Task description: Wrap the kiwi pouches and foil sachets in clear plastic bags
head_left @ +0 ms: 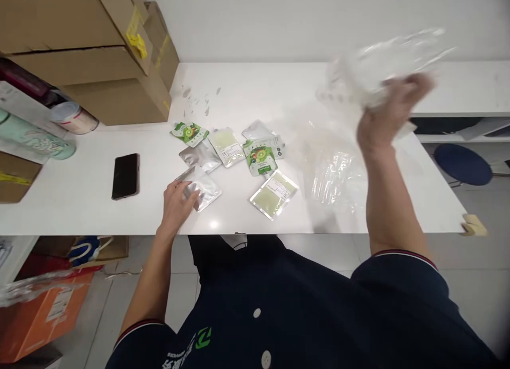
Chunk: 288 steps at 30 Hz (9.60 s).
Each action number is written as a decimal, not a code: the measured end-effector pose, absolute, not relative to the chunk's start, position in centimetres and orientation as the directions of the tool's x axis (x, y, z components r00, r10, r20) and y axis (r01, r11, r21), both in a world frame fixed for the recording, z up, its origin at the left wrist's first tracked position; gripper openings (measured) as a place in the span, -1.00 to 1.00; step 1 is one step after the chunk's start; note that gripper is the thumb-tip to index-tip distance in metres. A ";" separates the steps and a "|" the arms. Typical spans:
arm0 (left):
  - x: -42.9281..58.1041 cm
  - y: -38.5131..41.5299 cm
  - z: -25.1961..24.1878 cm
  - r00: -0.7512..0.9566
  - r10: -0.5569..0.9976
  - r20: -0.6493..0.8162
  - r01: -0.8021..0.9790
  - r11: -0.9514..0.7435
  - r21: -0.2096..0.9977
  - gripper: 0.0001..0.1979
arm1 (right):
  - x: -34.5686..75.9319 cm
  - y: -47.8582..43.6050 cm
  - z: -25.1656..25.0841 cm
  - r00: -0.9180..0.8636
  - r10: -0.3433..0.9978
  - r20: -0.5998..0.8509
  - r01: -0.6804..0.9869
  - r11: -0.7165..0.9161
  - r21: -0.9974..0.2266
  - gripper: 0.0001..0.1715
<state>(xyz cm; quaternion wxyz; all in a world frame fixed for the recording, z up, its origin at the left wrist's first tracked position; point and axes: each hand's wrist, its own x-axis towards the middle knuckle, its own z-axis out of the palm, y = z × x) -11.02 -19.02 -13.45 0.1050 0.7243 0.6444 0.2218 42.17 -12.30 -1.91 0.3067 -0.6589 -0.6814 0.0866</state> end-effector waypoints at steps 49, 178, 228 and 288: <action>-13.0 -23.7 -13.3 -0.406 0.776 0.483 0.748 -0.021 0.663 -0.76 | 10.1 -6.4 2.8 -0.303 0.911 0.281 -0.454 0.121 -0.883 -0.48; -20.3 -29.8 -14.4 0.221 0.973 0.064 0.808 -0.219 0.547 -0.49 | 11.1 -14.1 -13.6 -0.815 0.579 -0.004 0.315 0.437 -0.843 -0.53; -10.4 -22.5 -14.8 -0.542 0.830 0.132 0.773 0.431 0.465 -0.56 | 7.0 -15.6 -13.0 -0.246 0.931 -0.268 0.561 -0.088 -0.823 -0.47; -15.1 -14.3 -15.1 -0.058 0.996 0.068 0.967 0.039 0.252 -0.44 | 1.1 -13.5 -6.8 -0.444 0.881 -0.163 0.814 0.322 -0.483 -0.60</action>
